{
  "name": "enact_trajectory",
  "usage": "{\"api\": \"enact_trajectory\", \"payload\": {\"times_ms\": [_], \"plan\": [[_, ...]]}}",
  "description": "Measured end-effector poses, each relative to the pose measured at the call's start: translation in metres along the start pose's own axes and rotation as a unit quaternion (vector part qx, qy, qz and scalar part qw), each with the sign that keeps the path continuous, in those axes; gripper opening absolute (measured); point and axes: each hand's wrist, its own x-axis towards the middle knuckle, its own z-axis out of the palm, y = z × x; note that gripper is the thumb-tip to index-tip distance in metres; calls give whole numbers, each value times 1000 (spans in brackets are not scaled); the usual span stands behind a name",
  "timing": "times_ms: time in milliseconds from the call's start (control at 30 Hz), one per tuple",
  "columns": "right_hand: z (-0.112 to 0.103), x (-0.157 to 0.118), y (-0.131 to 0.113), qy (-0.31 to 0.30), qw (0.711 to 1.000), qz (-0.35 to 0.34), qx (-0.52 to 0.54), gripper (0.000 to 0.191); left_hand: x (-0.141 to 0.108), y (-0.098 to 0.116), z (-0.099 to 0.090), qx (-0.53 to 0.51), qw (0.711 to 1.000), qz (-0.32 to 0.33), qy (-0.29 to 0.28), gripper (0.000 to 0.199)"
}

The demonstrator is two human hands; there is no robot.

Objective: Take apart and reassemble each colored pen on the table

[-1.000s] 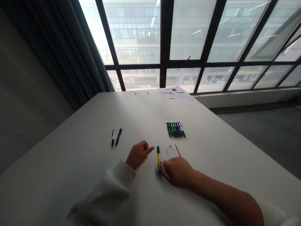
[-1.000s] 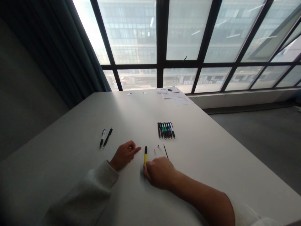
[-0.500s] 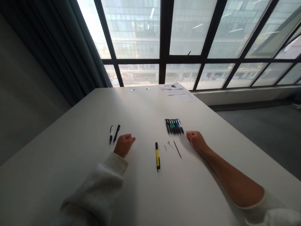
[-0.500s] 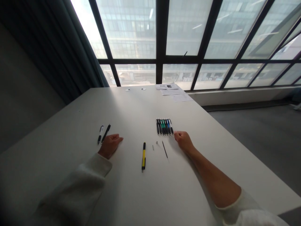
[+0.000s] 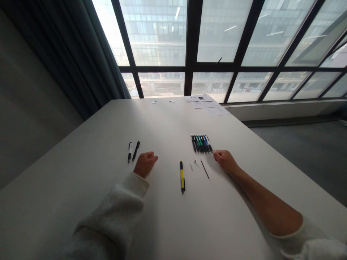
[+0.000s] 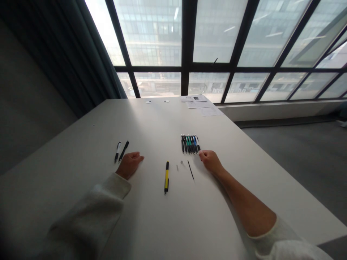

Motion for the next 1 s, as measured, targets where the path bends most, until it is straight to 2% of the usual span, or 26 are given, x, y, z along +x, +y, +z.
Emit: {"api": "enact_trajectory", "payload": {"times_ms": [300,467,667,767,867,1000], "plan": [[2,-1,-3,-21,999,-10,-46,42,-1,0,0,28,999,11,-11,35],[3,-2,-7,-51,992,-26,-109,41,-8,13,4,84,995,45,-5,37],[3,-15,-25,-113,973,-52,-193,26,-47,40,36,147,978,117,-87,33],[6,-23,-34,-135,967,-52,-212,21,-64,47,50,249,953,129,-118,37],[9,-29,-42,-163,950,-40,-263,24,-69,51,53,311,934,114,-132,37],[8,-30,-47,-196,927,-16,-320,23,-66,53,49,291,941,85,-152,22]]}}
